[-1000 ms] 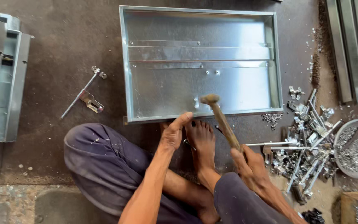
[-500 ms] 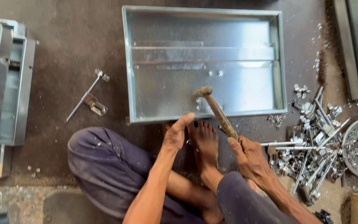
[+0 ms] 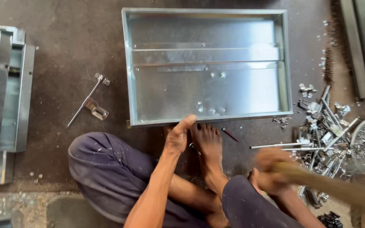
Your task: The person assembles metal boxes by hand, using a hammer to secure hinges and latches onto the metal panels.
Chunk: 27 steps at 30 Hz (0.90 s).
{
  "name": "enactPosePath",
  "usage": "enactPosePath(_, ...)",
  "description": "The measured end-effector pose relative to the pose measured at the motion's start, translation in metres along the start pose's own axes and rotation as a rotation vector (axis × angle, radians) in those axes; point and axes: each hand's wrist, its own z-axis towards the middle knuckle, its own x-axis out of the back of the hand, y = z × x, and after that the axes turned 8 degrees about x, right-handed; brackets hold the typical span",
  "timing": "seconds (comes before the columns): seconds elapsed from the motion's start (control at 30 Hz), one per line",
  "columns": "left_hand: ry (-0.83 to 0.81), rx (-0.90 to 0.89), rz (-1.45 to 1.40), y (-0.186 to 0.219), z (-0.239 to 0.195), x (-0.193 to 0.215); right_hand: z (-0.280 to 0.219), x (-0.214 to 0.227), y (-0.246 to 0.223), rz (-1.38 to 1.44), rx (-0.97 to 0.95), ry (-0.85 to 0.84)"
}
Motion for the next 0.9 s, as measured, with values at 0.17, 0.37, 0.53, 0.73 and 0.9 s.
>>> enactPosePath(0.17, 0.08, -0.062, -0.031, 0.014, 0.012, -0.026, -0.036, 0.012, 0.03, -0.01, -0.005, 0.125)
enactPosePath(0.37, 0.133, 0.074, -0.097, 0.02, -0.007, -0.044, -0.117, 0.049, 0.113, -0.557, -0.428, 0.084)
enactPosePath(0.53, 0.144, 0.065, -0.027, 0.078, -0.022, -0.087, -0.037, 0.046, 0.067, -0.636, 0.032, 0.406)
enactPosePath(0.73, 0.081, 0.035, -0.094, 0.132, -0.025, -0.168, 0.151, 0.003, -0.073, -0.029, 0.174, 0.179)
enactPosePath(0.9, 0.118, 0.04, -0.133, 0.149, -0.007, -0.186, 0.208, 0.0, -0.12, -0.162, 0.584, 0.003)
